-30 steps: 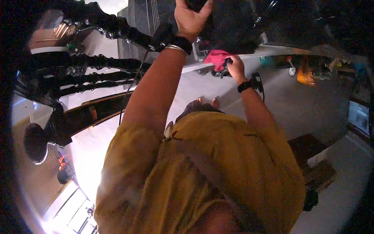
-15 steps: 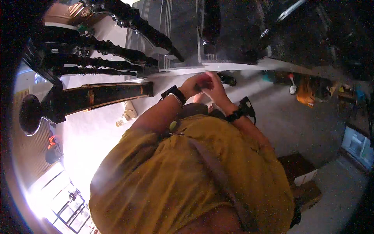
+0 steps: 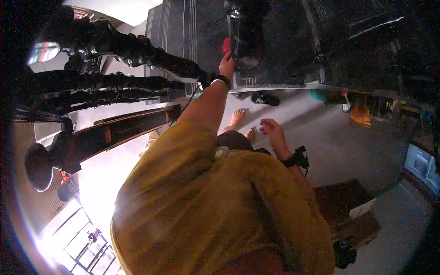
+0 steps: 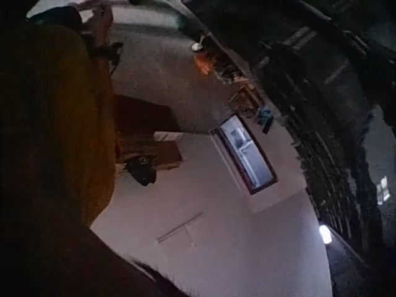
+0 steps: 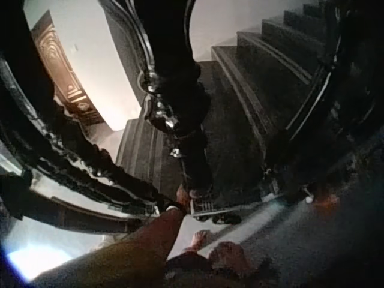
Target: Wiping the stairs and banister with a pink cloth.
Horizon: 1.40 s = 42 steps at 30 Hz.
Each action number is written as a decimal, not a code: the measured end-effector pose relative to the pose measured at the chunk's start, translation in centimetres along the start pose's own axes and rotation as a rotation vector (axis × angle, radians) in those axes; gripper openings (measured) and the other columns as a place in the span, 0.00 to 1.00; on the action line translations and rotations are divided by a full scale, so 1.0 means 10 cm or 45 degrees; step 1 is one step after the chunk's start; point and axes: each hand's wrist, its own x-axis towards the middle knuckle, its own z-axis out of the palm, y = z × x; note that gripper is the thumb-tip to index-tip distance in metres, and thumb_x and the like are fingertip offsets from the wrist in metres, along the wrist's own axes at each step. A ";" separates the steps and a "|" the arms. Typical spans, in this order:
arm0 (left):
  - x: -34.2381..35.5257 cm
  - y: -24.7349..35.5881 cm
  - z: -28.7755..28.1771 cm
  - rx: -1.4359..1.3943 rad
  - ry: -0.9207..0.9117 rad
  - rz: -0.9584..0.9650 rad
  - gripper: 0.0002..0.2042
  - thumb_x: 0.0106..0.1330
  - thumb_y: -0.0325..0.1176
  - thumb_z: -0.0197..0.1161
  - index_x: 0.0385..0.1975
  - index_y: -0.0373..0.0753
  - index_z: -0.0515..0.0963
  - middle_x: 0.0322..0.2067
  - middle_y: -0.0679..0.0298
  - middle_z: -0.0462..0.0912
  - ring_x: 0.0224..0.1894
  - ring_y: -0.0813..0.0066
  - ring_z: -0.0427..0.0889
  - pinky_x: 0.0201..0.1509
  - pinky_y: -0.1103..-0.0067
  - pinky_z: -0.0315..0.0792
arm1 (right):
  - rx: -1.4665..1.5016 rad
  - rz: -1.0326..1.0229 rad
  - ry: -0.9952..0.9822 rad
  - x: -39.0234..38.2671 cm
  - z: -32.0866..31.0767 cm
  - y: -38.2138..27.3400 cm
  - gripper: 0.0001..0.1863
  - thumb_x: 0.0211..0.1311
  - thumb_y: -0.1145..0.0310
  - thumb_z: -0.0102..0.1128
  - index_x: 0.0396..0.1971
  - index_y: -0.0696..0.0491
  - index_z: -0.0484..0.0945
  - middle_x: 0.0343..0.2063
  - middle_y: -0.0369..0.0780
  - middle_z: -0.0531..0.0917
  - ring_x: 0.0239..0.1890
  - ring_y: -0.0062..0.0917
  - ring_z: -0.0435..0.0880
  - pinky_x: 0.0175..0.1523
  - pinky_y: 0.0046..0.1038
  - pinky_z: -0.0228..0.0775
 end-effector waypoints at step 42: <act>-2.31 1.35 -0.22 0.472 -0.830 -0.883 0.22 0.62 0.34 0.49 0.56 0.37 0.58 0.54 0.60 0.65 0.53 0.66 0.68 0.51 0.77 0.65 | -0.375 -0.900 0.852 1.85 0.28 -1.53 0.17 0.49 0.66 0.59 0.40 0.54 0.72 0.38 0.41 0.77 0.40 0.33 0.75 0.43 0.32 0.67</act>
